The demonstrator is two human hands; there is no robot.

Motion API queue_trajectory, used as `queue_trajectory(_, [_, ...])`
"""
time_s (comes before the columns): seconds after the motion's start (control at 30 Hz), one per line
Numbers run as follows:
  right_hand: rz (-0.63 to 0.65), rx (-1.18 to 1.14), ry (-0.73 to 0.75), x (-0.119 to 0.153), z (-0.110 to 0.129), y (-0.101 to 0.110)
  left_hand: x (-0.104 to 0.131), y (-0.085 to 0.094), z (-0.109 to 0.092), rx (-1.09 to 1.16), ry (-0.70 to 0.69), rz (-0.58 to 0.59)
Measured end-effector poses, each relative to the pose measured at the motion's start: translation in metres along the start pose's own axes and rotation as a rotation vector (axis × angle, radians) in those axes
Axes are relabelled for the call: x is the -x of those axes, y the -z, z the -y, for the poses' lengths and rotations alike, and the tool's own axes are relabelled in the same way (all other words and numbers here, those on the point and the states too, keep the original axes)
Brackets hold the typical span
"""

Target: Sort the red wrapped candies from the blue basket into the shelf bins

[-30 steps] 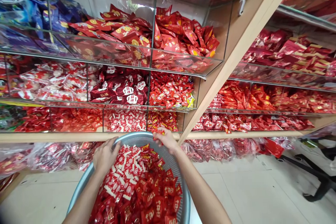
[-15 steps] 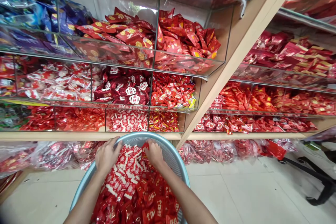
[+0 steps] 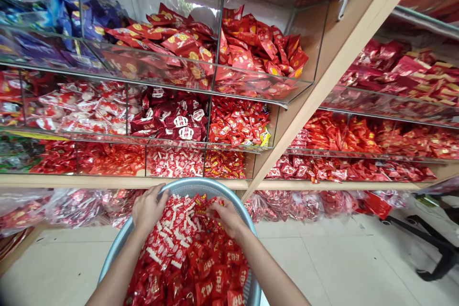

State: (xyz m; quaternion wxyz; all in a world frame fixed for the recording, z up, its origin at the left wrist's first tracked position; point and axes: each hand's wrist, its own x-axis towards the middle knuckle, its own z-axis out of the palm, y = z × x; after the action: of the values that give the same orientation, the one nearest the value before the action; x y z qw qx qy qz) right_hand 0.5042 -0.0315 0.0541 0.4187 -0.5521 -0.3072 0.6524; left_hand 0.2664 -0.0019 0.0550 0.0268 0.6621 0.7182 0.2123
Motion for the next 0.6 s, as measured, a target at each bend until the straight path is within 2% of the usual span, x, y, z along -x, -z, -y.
queue_trajectory(0.1, [0.008,0.268,0.058,0.004,-0.007,0.008,0.0,0.001,0.0,0.006,-0.005,-0.006])
queue_trajectory(0.17, [-0.016,0.522,0.182,0.002,-0.013,0.012,0.001,0.002,0.0,0.004,-0.004,-0.008])
queue_trajectory(0.27, [-0.125,0.904,0.37,-0.003,-0.02,0.015,0.001,0.003,0.0,-0.001,0.0,-0.005])
queue_trajectory(0.37, [-0.218,1.189,0.36,-0.005,-0.02,0.012,0.001,0.003,0.0,0.008,-0.005,-0.004])
queue_trajectory(0.6, [-0.25,1.607,0.325,-0.012,-0.005,-0.01,0.0,0.002,-0.001,0.014,0.004,0.002])
